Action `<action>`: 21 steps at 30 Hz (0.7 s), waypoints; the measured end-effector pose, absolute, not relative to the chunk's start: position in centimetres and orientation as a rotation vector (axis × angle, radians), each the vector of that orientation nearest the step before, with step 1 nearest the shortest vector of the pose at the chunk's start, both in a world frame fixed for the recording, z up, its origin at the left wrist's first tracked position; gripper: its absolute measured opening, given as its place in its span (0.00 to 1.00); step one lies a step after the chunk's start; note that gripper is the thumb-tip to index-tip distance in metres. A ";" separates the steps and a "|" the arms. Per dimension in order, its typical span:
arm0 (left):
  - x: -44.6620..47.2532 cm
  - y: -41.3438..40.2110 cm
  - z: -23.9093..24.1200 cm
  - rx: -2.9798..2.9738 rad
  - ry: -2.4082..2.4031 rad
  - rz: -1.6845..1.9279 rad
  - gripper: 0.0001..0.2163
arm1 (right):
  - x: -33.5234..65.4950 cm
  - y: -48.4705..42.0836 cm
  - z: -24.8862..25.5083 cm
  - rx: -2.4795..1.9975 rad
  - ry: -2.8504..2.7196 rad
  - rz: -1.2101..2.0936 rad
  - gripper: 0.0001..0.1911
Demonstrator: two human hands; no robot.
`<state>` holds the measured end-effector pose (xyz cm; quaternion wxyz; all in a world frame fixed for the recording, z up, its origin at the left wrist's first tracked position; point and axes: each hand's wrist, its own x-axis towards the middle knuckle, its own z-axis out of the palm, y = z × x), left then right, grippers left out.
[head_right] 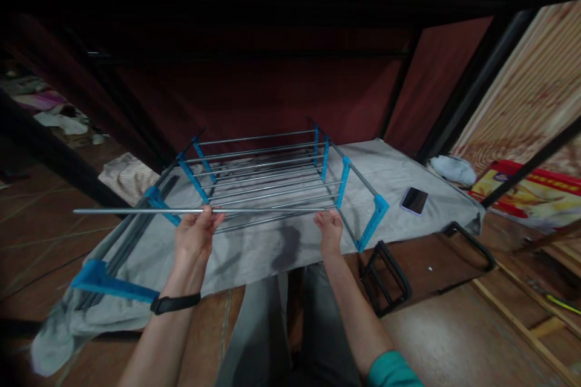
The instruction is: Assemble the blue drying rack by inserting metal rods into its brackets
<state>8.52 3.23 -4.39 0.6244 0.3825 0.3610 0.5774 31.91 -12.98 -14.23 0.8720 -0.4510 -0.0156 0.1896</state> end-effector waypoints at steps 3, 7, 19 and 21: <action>9.2 3.2 -4.8 0.875 0.828 1.358 0.10 | 31.8 -12.7 -14.1 -0.998 -0.040 0.359 0.21; 10.0 2.9 -5.1 0.894 0.831 1.323 0.09 | 31.5 -12.8 -14.5 -1.084 -0.081 0.353 0.18; 12.5 0.8 -7.3 0.868 0.774 1.214 0.13 | 30.6 -13.8 -18.5 -1.211 0.009 0.498 0.16; 13.1 0.4 -7.5 0.870 0.758 1.196 0.13 | 30.5 -13.8 -18.5 -1.212 0.001 0.519 0.16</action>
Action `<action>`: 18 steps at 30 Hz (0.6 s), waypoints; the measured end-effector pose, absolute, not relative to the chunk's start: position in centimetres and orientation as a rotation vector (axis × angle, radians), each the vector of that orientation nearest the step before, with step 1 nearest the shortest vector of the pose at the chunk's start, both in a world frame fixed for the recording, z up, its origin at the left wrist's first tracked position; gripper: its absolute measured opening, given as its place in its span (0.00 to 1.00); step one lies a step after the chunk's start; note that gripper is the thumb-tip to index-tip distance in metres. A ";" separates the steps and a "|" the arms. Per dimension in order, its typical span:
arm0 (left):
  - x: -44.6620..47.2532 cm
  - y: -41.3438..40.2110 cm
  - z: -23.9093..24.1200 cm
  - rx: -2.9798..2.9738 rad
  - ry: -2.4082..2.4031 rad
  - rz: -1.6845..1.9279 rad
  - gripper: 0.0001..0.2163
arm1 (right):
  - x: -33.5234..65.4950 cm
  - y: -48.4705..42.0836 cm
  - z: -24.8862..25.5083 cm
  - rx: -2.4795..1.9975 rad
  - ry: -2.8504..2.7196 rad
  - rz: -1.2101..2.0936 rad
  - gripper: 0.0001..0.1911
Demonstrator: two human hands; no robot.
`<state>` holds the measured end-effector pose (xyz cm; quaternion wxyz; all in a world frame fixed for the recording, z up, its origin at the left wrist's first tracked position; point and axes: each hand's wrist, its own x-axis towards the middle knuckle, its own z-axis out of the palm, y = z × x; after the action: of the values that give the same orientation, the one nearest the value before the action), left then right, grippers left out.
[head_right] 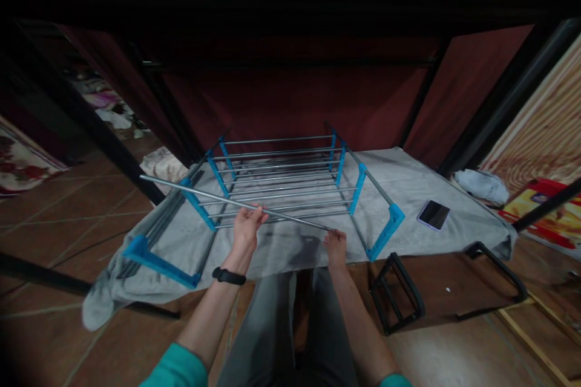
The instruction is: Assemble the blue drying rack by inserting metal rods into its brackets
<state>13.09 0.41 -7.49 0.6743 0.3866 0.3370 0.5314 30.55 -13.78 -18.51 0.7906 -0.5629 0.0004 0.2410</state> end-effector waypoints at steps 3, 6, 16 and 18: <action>13.8 -0.2 -7.7 0.880 0.746 1.160 0.15 | 30.3 -13.6 -18.5 -1.202 0.001 0.534 0.17; 14.2 -0.8 -7.9 0.885 0.762 1.149 0.17 | 29.8 -13.3 -18.9 -1.206 0.013 0.540 0.17; 14.2 -1.4 -9.4 0.950 0.770 1.186 0.19 | 28.2 -13.3 -20.4 -1.294 -0.021 0.610 0.13; 14.2 -1.3 -9.7 0.950 0.776 1.188 0.19 | 27.9 -13.4 -20.7 -1.313 -0.031 0.626 0.13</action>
<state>14.18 -1.32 -9.74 0.6571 0.4191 0.3427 0.5245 27.87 -13.37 -20.68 0.7468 -0.6002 -0.0141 0.2860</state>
